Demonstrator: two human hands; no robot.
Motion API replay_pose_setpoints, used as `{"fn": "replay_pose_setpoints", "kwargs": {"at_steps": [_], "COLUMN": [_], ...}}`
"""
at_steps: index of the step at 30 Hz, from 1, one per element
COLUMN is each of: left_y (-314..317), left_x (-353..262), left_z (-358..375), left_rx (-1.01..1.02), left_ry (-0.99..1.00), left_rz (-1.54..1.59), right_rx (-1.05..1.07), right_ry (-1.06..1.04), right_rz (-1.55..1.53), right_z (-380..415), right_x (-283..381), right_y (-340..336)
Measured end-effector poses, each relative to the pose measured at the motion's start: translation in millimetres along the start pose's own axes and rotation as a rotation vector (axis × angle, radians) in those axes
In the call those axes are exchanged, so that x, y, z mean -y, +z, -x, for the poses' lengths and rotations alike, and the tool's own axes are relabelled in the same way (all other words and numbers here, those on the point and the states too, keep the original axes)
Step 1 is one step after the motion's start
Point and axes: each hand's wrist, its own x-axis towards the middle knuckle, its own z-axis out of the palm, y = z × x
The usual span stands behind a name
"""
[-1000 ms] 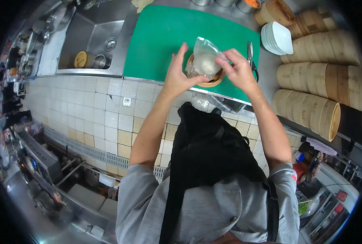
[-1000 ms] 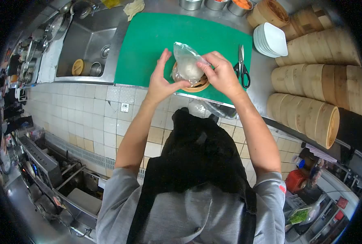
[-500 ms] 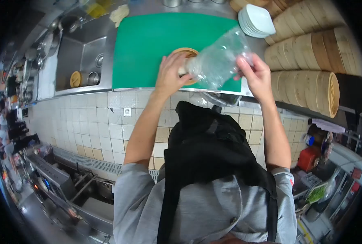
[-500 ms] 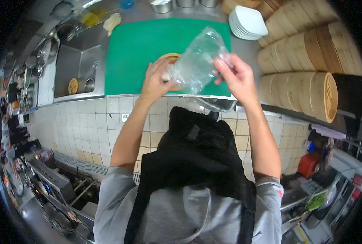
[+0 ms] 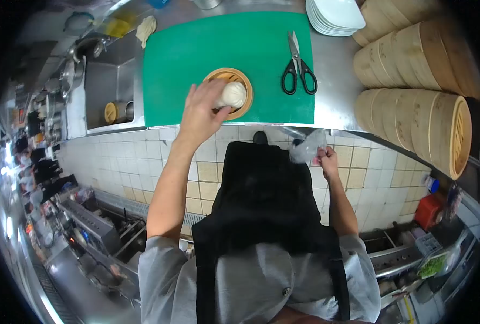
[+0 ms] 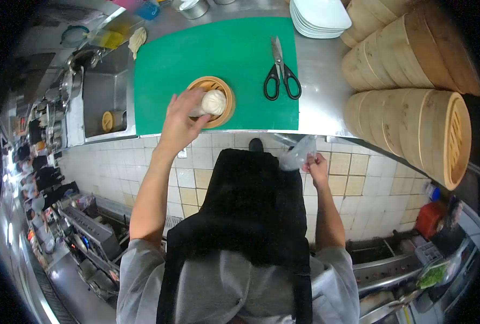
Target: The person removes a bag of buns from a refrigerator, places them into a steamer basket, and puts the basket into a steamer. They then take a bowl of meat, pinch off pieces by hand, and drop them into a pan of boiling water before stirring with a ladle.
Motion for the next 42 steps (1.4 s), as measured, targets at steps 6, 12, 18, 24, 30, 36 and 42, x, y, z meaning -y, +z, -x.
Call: {"fn": "replay_pose_setpoints", "kwargs": {"at_steps": [6, 12, 18, 24, 30, 36, 42], "left_y": [2.5, -1.5, 18.3, 19.7, 4.4, -29.8, -29.1], "left_x": [-19.5, -3.7, 32.5, 19.5, 23.6, 36.4, 30.7], "left_z": [-24.7, -4.4, 16.8, 14.6, 18.6, 77.4, 124.7], "left_rx": [0.184, -0.042, -0.063, -0.208, -0.571, -0.569, -0.73], "left_ry": [0.079, -0.057, -0.177, -0.356, -0.577, -0.702, -0.714], "left_rz": [-0.261, -0.084, -0.008, 0.269, 0.848, 1.238, 1.663], "right_rx": [0.093, 0.278, 0.18, 0.067, 0.038, 0.394, 0.478], "right_ry": [-0.199, -0.128, -0.365, -0.387, -0.648, -0.415, -0.689], "right_rz": [0.086, 0.397, 0.488, 0.432, 0.915, 0.652, 0.844], "right_z": [-34.2, 24.5, 22.7, -23.1, -83.7, -7.4, 89.7], "right_x": [59.1, 90.5, 72.6, 55.7, 18.8, 90.9, 181.3], "right_y": [35.8, 6.7, 0.3, 30.3, 47.1, 56.5, 108.7]}}
